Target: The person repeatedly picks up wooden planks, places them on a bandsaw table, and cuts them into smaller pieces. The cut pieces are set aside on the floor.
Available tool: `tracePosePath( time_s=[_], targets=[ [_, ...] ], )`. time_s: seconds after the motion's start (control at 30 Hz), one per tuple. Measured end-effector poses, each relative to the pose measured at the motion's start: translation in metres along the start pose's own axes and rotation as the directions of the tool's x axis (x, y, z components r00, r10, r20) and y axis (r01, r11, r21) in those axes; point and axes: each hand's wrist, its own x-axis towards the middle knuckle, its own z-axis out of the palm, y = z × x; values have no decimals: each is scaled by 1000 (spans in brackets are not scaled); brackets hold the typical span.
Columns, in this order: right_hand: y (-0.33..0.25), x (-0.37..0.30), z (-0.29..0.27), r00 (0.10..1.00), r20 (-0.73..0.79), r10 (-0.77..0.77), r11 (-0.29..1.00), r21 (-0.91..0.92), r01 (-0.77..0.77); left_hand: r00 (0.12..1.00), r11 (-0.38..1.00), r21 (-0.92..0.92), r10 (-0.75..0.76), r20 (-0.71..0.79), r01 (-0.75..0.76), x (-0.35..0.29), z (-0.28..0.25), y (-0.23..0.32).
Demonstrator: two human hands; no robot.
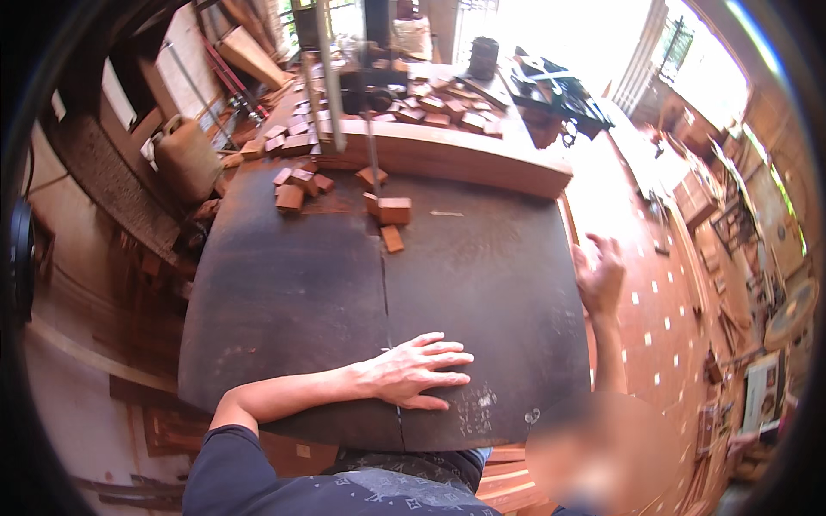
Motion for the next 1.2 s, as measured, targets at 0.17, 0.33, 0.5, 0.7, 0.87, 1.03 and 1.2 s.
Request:
tracePosePath(
  time_s=[0.17, 0.33, 0.5, 0.7, 0.87, 1.03, 1.2],
  targets=[
    [-61, 123, 139, 944, 227, -241, 956, -113, 271, 981, 980, 112, -177, 82, 167, -56, -13, -5],
    [-92, 197, 223, 891, 325, -318, 877, -256, 407, 951, 932, 219, -305, 49, 287, -98, -39, -13],
    [-120, 202, 268, 855, 444, -269, 904, -191, 384, 729, 545, 494, -589, -349, 677, -162, -77, -21],
    [-88, 188, 219, 896, 370, -247, 930, -171, 327, 516, 313, 415, -600, -611, 854, -202, -120, -8],
    [-88, 145, 154, 900, 399, 174, 946, -322, -40, 596, 504, 326, -596, -539, 800, -197, -112, 19],
    [-55, 100, 88, 596, 605, 528, 648, 166, -743, 743, 723, 256, -501, -444, 641, -158, -94, 28],
    [-31, 37, 26, 429, 751, 503, 78, 455, -887, 858, 896, 148, -337, -388, 419, -101, -73, 29]
  ],
)
